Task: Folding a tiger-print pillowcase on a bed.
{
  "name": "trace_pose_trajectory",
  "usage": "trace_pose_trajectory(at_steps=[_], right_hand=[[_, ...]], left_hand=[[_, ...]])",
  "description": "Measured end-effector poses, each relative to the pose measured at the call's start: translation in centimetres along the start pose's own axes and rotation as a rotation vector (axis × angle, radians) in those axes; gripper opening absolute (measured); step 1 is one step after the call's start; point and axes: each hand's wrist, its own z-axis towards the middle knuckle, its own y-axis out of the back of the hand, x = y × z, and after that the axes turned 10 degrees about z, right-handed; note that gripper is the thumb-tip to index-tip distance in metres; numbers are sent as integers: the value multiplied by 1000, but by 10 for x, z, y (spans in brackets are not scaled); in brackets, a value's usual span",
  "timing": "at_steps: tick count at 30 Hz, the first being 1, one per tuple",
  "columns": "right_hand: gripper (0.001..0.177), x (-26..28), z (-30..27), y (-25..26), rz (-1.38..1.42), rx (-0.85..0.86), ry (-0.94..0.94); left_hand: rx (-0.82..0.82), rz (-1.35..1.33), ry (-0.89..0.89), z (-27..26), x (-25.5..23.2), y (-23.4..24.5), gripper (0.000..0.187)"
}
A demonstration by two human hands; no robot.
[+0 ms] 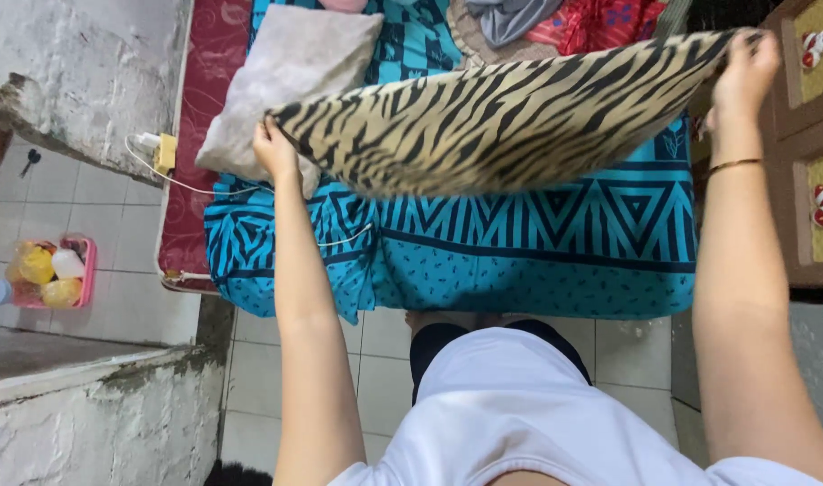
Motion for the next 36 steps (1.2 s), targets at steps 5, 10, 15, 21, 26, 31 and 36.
trace_pose_trajectory(at_steps=[5,10,15,21,26,31,36], right_hand=[[17,-24,-8,32,352,-151,-168],[39,-54,-120,62,-21,-208,-195],[59,-118,-271,121,-552,75,-256],[24,-125,-365,156,-757,277,-489],[21,-121,-376,199,-808,201,-544],[23,-80,-409,231,-817,283,-595],[35,-71,-424,196,-1155,551,-678]], left_hand=[[194,-715,212,-26,-12,36,25],[181,-653,235,-135,124,11,33],[290,-443,433,-277,212,14,30],[334,-81,728,-358,227,34,22],[133,-374,828,-335,233,54,15],[349,-26,534,-350,247,104,16],[599,407,203,-368,242,82,38]])
